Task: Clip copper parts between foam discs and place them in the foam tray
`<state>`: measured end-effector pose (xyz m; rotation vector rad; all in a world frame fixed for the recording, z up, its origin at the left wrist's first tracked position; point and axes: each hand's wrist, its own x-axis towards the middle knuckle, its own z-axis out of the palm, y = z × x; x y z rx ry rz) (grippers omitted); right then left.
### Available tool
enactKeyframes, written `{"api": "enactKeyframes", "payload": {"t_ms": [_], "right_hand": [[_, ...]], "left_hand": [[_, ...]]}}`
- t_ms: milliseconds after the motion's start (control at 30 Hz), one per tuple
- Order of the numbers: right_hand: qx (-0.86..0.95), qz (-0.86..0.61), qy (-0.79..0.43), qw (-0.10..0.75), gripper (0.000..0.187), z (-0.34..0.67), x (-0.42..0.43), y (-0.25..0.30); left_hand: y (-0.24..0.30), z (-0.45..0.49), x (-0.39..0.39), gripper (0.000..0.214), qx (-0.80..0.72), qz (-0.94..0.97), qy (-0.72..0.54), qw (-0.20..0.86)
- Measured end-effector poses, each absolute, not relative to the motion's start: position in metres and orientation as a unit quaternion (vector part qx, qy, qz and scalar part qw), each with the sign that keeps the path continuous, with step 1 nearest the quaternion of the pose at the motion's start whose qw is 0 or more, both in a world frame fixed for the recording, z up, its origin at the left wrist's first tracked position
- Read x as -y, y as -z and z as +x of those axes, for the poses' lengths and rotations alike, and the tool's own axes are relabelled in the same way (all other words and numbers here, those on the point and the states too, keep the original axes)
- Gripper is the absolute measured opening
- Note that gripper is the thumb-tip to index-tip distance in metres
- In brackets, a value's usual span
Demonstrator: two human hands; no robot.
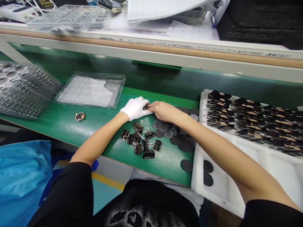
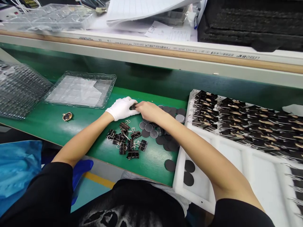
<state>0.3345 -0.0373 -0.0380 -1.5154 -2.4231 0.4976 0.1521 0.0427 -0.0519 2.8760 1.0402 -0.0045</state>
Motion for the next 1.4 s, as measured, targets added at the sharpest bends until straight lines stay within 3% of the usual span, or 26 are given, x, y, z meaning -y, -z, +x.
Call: {"api": "enactKeyframes", "payload": {"t_ms": [167, 367, 600, 767, 967, 1033, 1200, 1400], "right_hand": [[0.827, -0.506, -0.189, 0.156, 0.025, 0.305, 0.060, 0.022], [0.727, -0.634, -0.243, 0.102, 0.015, 0.283, 0.064, 0.018], [0.589, -0.778, -0.190, 0.107, 0.013, 0.331, 0.033, 0.013], [0.564, -0.789, -0.212, 0.121, 0.015, 0.345, 0.025, 0.017], [0.556, -0.794, -0.195, 0.152, 0.013, 0.345, 0.023, 0.026], [0.552, -0.793, -0.210, 0.149, 0.018, 0.347, 0.018, 0.026], [0.519, -0.814, -0.140, 0.220, 0.052, 0.340, -0.009, 0.029], [0.491, -0.833, -0.138, 0.215, 0.047, 0.328, -0.044, 0.061]], "left_hand": [[0.047, 0.155, -0.039, 0.052, -0.322, 0.946, 0.026, 0.010], [0.045, 0.150, -0.046, 0.042, -0.336, 0.942, 0.028, 0.003], [0.044, 0.133, -0.063, 0.059, -0.312, 0.948, 0.036, 0.049], [0.046, 0.138, -0.056, 0.088, -0.382, 0.923, 0.023, 0.043], [0.051, 0.145, -0.052, 0.062, -0.374, 0.924, 0.001, 0.073], [0.051, 0.144, -0.053, 0.064, -0.369, 0.926, -0.003, 0.085], [0.049, 0.143, -0.055, 0.050, -0.382, 0.920, 0.009, 0.085], [0.052, 0.148, -0.052, 0.075, -0.414, 0.906, 0.010, 0.086]]}}
